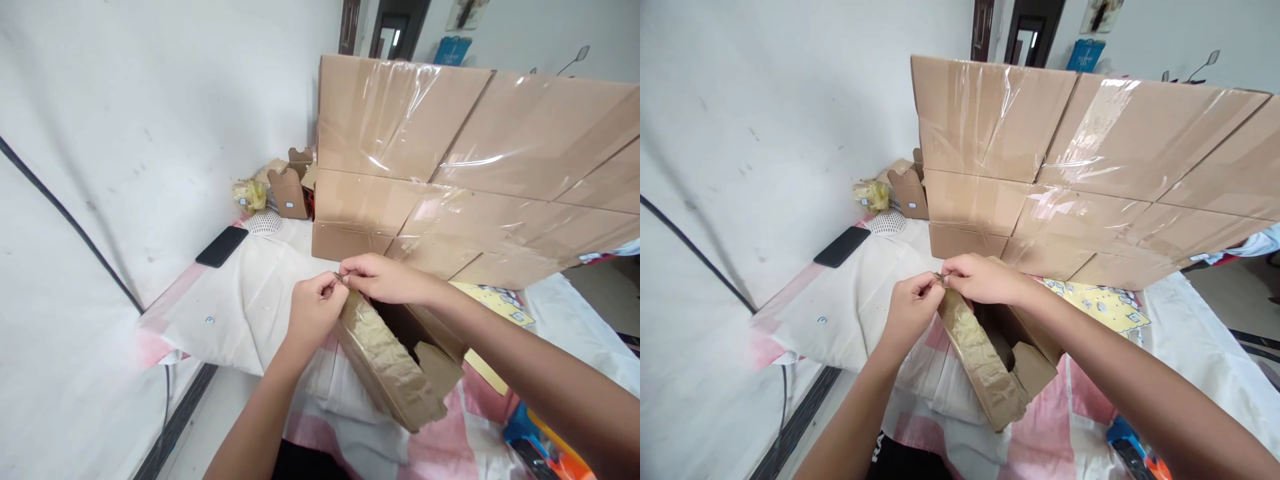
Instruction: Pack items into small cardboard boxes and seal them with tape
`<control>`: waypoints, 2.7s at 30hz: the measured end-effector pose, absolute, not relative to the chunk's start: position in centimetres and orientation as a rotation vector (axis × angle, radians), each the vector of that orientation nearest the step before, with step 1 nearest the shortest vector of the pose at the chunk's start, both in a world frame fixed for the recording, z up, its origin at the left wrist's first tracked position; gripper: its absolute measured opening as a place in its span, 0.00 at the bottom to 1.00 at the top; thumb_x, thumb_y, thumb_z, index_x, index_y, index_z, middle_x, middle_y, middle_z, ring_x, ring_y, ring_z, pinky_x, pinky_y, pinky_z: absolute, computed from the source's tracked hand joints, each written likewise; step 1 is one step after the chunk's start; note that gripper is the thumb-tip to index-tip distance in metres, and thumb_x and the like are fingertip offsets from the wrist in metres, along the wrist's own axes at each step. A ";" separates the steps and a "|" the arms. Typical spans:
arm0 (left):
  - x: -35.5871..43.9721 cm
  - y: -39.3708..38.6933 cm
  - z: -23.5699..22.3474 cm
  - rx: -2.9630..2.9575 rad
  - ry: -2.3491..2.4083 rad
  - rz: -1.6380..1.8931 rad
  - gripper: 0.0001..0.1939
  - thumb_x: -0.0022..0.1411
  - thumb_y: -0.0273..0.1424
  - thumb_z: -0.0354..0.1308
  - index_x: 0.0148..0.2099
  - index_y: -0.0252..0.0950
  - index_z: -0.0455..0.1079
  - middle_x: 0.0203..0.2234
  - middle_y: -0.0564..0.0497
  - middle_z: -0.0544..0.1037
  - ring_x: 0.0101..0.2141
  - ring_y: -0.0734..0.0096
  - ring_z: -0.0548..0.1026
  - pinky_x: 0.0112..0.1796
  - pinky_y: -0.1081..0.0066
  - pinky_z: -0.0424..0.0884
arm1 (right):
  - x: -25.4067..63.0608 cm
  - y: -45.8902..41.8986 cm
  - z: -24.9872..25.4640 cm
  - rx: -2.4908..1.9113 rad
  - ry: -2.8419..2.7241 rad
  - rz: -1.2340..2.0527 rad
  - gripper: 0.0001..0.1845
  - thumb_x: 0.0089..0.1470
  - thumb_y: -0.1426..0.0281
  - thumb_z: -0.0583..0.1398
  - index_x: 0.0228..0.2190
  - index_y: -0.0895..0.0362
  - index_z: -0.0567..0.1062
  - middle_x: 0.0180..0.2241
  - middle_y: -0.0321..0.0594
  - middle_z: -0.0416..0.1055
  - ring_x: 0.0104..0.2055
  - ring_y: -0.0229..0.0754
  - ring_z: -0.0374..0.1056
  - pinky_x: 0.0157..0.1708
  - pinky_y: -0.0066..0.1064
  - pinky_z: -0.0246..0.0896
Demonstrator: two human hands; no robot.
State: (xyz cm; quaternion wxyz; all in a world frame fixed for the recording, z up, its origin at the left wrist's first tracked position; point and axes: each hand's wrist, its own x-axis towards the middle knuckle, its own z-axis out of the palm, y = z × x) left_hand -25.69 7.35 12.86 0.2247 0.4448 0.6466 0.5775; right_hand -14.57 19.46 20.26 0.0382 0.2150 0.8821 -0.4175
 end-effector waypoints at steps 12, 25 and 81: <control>-27.1 4.8 14.0 1.207 1.886 1.429 0.25 0.63 0.48 0.58 0.22 0.38 0.56 0.17 0.58 0.57 0.23 0.73 0.57 0.27 0.70 0.51 | -12.5 15.7 19.2 0.780 3.021 -1.246 0.12 0.63 0.65 0.53 0.29 0.55 0.70 0.25 0.32 0.64 0.28 0.37 0.60 0.30 0.27 0.51; -23.6 2.6 14.0 1.124 1.703 1.550 0.19 0.68 0.38 0.53 0.25 0.38 0.57 0.20 0.58 0.59 0.25 0.75 0.57 0.27 0.71 0.54 | -12.2 11.6 21.5 0.933 3.088 -0.532 0.13 0.64 0.73 0.51 0.26 0.55 0.62 0.24 0.37 0.66 0.24 0.37 0.57 0.26 0.33 0.39; -26.9 1.2 12.3 1.854 1.796 1.442 0.15 0.61 0.32 0.58 0.47 0.39 0.58 0.38 0.51 0.67 0.31 0.71 0.66 0.33 0.69 0.64 | -11.4 11.3 20.7 0.830 2.811 -1.050 0.15 0.65 0.69 0.50 0.25 0.56 0.64 0.25 0.35 0.67 0.27 0.36 0.61 0.27 0.29 0.46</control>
